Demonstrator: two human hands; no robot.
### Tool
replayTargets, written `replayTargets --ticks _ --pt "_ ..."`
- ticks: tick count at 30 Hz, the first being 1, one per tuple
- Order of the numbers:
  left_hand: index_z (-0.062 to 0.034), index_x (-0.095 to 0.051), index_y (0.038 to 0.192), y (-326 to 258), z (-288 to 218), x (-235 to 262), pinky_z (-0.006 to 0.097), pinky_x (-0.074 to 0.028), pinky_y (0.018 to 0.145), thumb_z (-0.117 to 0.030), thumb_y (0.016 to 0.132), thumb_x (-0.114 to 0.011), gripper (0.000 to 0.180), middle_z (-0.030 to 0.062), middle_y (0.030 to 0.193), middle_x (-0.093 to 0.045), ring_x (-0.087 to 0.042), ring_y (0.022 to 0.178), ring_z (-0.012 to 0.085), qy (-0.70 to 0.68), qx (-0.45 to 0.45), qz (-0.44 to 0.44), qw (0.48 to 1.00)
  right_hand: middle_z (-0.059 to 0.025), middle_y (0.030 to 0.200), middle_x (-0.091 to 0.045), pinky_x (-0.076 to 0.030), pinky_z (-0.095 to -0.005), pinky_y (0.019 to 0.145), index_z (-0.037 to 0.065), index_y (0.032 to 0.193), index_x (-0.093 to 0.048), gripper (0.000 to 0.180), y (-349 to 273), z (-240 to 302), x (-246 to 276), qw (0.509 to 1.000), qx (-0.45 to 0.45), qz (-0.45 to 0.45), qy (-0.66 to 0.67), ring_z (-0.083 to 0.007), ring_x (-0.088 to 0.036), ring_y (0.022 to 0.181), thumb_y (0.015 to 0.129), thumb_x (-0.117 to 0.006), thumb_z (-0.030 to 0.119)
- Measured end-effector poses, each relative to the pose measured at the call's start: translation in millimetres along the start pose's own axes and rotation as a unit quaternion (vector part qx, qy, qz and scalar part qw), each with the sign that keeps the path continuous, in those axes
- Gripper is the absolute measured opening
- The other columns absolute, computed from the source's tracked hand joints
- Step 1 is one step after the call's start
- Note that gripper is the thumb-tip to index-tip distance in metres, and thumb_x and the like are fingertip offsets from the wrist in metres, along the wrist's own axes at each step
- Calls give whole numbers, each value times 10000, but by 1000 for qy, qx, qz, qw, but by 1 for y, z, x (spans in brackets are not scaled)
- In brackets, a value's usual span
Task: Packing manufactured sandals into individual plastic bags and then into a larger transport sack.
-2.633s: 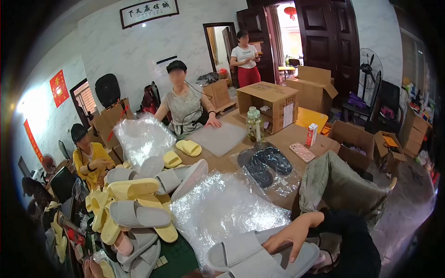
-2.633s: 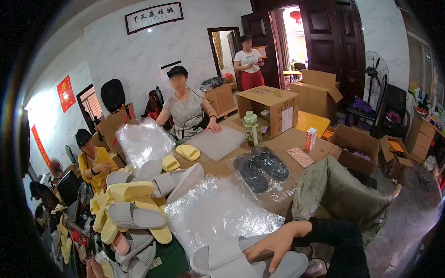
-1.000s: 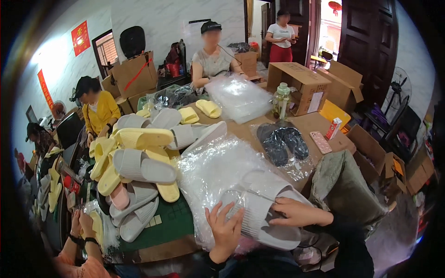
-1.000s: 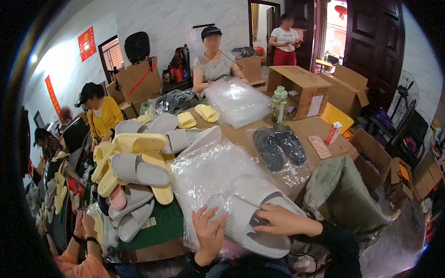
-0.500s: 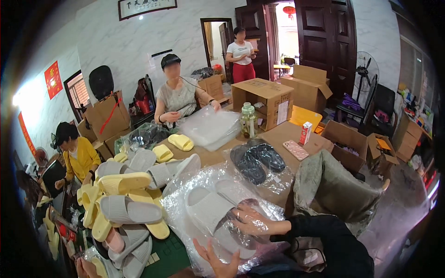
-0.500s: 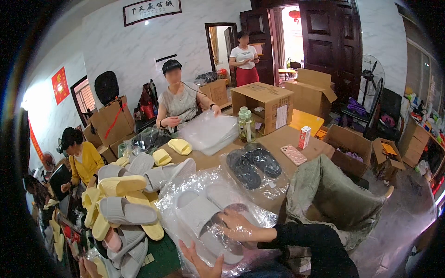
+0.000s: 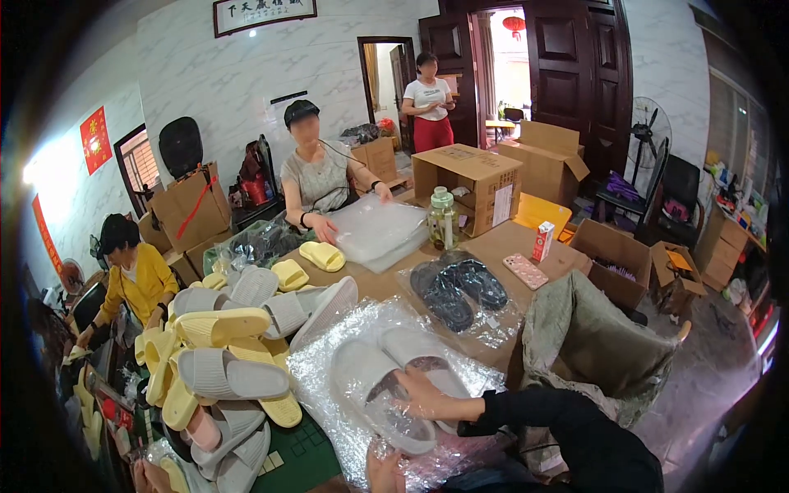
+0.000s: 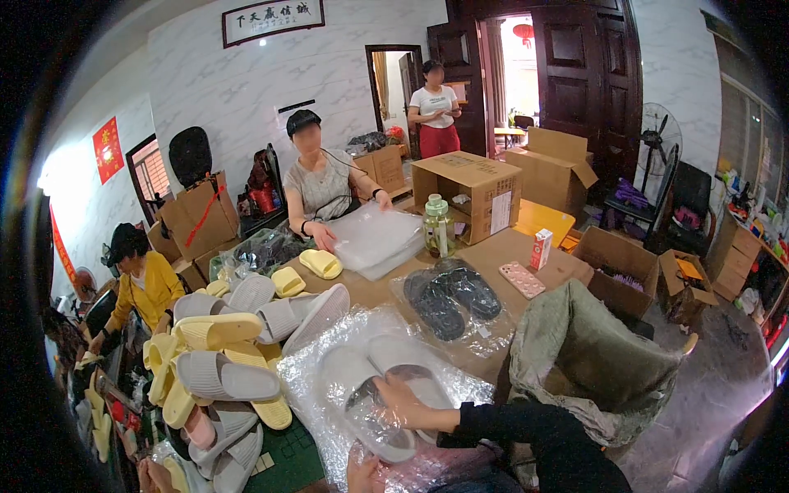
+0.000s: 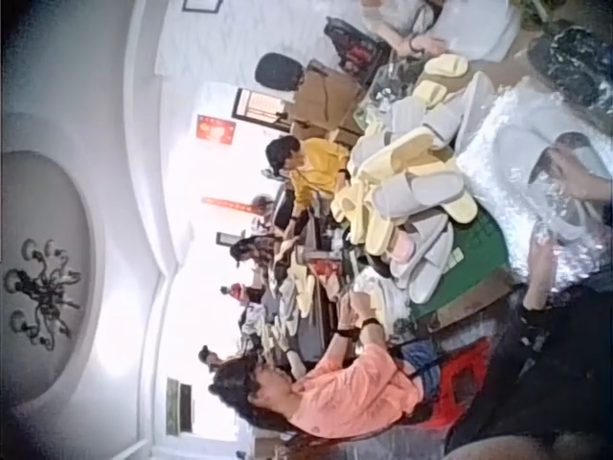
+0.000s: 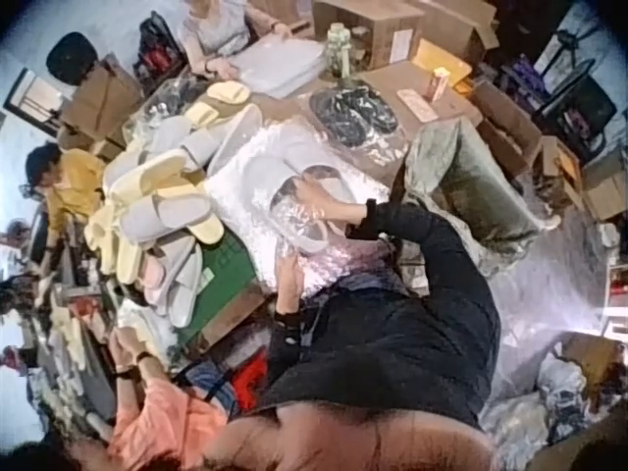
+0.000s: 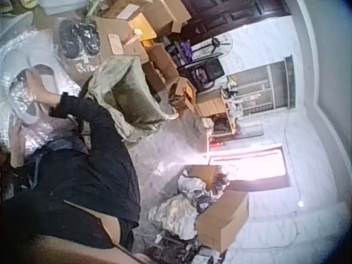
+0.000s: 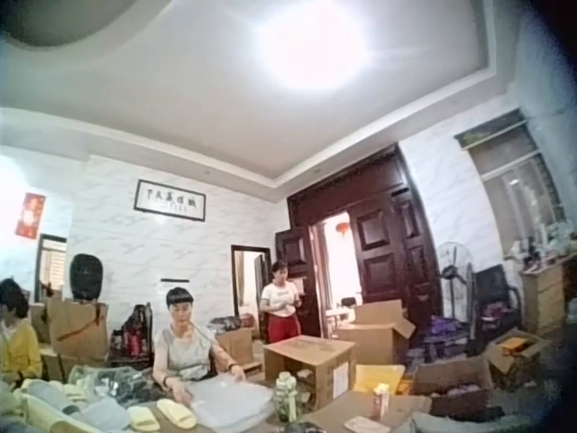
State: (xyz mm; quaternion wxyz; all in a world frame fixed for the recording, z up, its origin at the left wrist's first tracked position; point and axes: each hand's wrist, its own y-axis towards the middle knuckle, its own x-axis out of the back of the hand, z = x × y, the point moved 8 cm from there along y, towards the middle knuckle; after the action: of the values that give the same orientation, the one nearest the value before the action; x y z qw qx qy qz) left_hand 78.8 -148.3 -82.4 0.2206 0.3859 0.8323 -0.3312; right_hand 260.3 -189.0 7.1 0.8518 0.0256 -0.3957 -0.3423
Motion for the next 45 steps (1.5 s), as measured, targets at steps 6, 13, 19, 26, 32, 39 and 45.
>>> replayTargets --ticks 6,13,19,26,32,39,45 --pt "2 -308 1390 9 9 24 300 -526 670 47 869 -545 574 128 980 -599 -601 747 194 16 17 -23 999 -346 1480 -85 -139 -531 1113 144 1427 -338 757 -33 12 -17 959 55 255 -110 -497 -67 1385 813 -632 477" --pt "-110 -420 1382 33 34 32 421 -468 916 40 835 -601 596 144 1194 -583 -588 1053 303 72 -41 -40 996 -281 1491 -120 -180 -634 1056 285 1399 -397 765 -67 15 -4 916 135 307 -222 -502 -148 1362 739 -674 554" --pt "-88 -136 1476 12 25 -9 330 -518 852 135 875 -399 693 209 1228 -553 -626 1015 267 148 -41 164 974 -242 1392 -343 -235 -615 1034 235 1339 -496 625 -46 17 -11 965 111 181 -153 -464 -301 1304 765 -680 398" --pt "-84 -189 1475 17 31 0 282 -508 790 103 890 -422 657 171 1122 -612 -629 968 214 114 18 127 985 -288 1443 -258 -205 -568 1078 236 1410 -393 748 -51 18 28 943 86 279 -157 -498 -199 1345 742 -704 360" --pt "-54 -291 1438 2 11 0 283 -515 791 89 899 -452 580 152 1044 -631 -629 924 188 159 9 80 984 -259 1430 -313 -306 -512 1043 174 1358 -444 629 -62 4 24 931 175 265 -180 -459 -310 1307 759 -632 148" --pt "14 -214 1451 3 9 -11 298 -477 885 59 926 -435 571 182 1053 -650 -633 962 230 225 6 87 970 -166 1417 -389 -354 -508 1011 87 1305 -494 569 -49 -2 34 938 166 103 -286 -398 -379 1277 746 -601 89" --pt "67 -443 1291 -3 3 -16 249 -514 735 -15 950 -445 351 133 1042 -667 -653 869 173 214 -34 66 974 -243 1360 -419 -358 -491 1014 94 1251 -550 524 -87 93 47 942 196 268 54 -419 -401 1251 822 -672 368"
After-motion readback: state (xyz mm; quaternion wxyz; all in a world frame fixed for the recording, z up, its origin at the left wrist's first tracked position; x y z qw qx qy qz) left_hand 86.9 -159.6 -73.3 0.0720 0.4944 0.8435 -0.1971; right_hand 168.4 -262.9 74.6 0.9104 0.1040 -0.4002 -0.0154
